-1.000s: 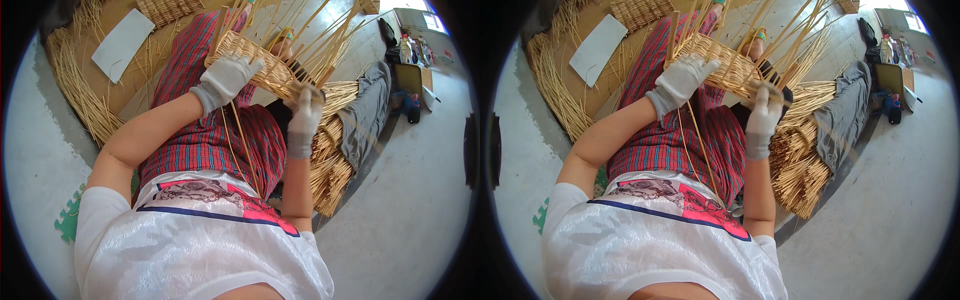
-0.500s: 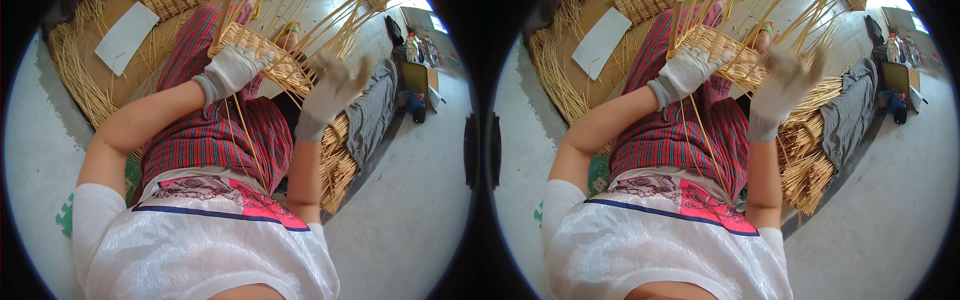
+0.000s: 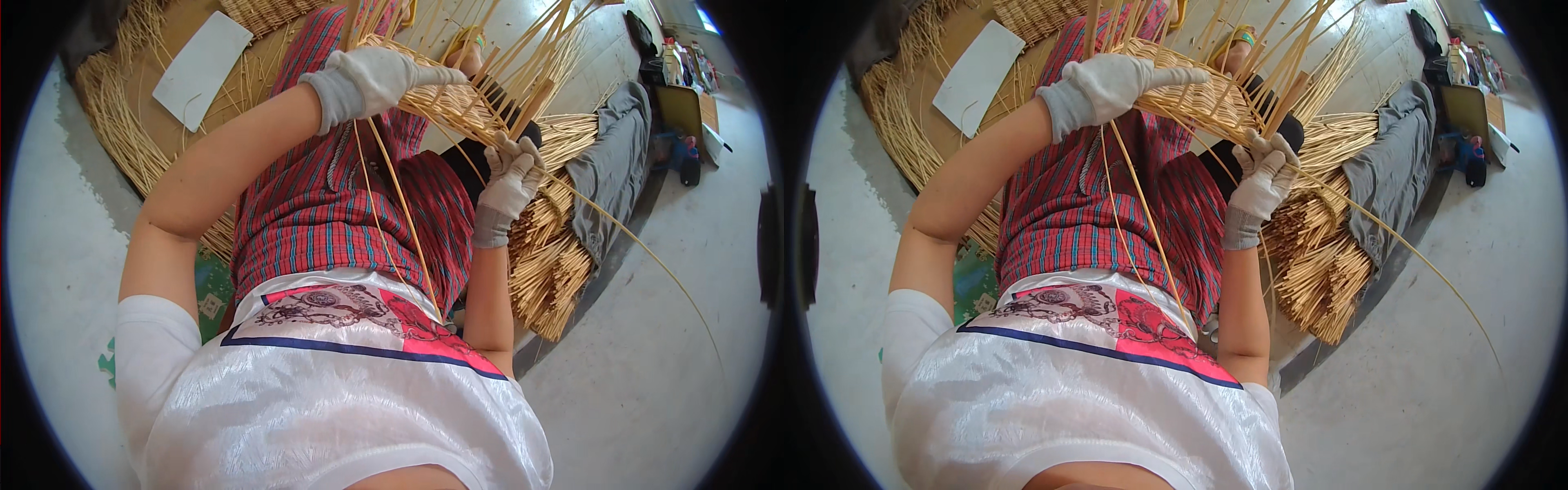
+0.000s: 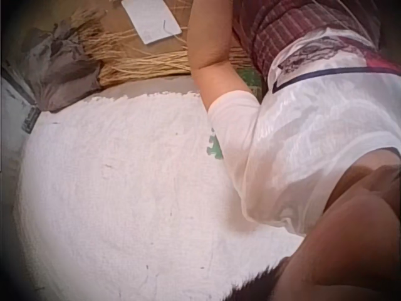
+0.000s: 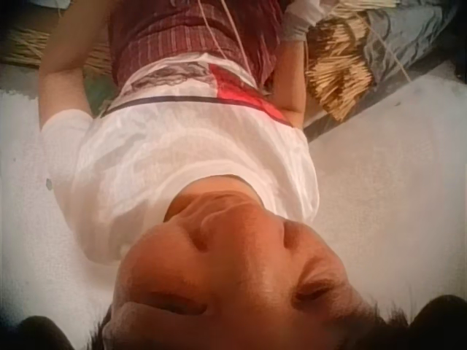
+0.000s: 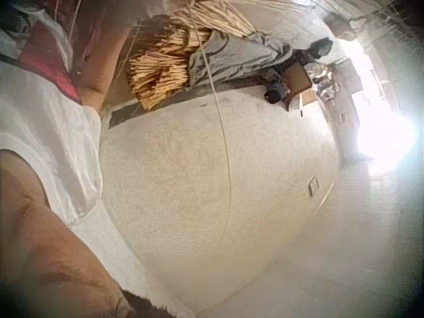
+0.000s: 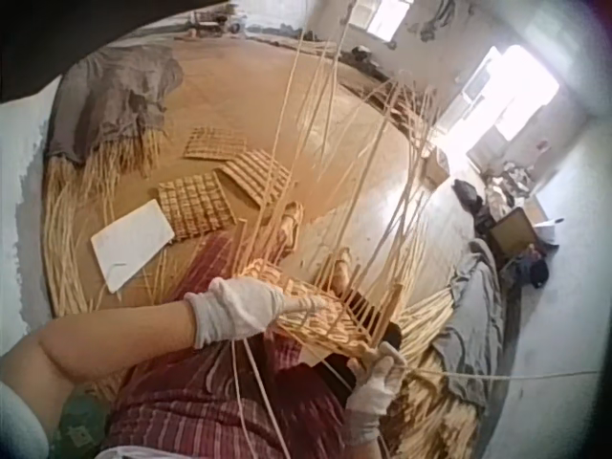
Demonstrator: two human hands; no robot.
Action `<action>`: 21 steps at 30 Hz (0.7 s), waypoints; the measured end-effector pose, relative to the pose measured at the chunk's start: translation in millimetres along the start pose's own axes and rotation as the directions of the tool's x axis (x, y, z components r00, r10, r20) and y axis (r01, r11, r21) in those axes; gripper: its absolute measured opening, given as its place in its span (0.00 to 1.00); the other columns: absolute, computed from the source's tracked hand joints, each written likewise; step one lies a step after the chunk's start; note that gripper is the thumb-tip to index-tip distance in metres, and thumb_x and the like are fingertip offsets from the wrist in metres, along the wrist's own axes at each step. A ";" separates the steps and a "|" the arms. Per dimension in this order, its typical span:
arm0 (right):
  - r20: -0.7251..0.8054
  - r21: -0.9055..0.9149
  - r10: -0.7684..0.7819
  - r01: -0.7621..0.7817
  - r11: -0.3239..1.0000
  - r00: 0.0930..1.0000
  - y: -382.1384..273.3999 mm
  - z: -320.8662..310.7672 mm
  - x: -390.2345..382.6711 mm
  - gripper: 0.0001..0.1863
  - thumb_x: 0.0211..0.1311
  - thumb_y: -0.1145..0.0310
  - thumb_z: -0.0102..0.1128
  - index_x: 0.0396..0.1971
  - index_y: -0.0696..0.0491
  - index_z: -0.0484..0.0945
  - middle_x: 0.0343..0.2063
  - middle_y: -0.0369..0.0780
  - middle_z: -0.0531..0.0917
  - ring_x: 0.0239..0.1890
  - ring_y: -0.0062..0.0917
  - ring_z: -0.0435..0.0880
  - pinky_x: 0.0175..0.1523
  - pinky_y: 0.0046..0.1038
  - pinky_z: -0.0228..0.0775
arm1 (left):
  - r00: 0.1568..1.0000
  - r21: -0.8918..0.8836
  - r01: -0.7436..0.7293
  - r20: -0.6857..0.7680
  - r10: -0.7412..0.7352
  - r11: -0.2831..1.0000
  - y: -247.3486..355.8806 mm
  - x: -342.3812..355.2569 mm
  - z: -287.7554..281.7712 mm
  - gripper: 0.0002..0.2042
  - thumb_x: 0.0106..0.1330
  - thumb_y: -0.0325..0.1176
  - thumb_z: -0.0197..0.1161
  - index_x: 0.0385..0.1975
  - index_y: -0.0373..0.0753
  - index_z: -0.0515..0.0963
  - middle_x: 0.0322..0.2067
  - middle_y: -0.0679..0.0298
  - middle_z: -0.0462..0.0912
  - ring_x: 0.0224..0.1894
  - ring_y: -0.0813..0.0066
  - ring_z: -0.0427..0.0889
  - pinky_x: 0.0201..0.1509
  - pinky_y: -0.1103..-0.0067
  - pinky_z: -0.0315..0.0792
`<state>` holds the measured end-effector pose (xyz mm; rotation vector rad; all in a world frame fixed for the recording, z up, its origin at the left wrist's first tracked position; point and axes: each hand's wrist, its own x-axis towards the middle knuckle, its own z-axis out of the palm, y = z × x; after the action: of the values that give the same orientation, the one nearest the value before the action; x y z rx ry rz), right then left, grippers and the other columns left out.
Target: The person is weaving a wicker basket using long straw-like materials and a wooden frame.
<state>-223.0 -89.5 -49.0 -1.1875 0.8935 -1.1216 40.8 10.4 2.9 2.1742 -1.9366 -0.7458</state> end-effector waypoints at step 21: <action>0.464 -0.722 -0.394 0.597 0.351 0.793 -24.8 64.5 -19.7 0.14 0.69 0.68 0.65 0.51 0.55 0.83 0.38 0.44 0.88 0.40 0.35 0.89 0.49 0.35 0.80 | 0.866 -0.929 -0.363 -0.363 -0.345 0.068 -97.5 -38.1 29.6 0.42 0.74 0.68 0.40 0.63 0.30 0.72 0.54 0.56 0.82 0.60 0.64 0.80 0.68 0.68 0.72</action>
<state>-170.6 -55.2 -13.6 -2.5300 0.9526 -0.9749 112.9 69.6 -53.2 1.1260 -0.5718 -0.9338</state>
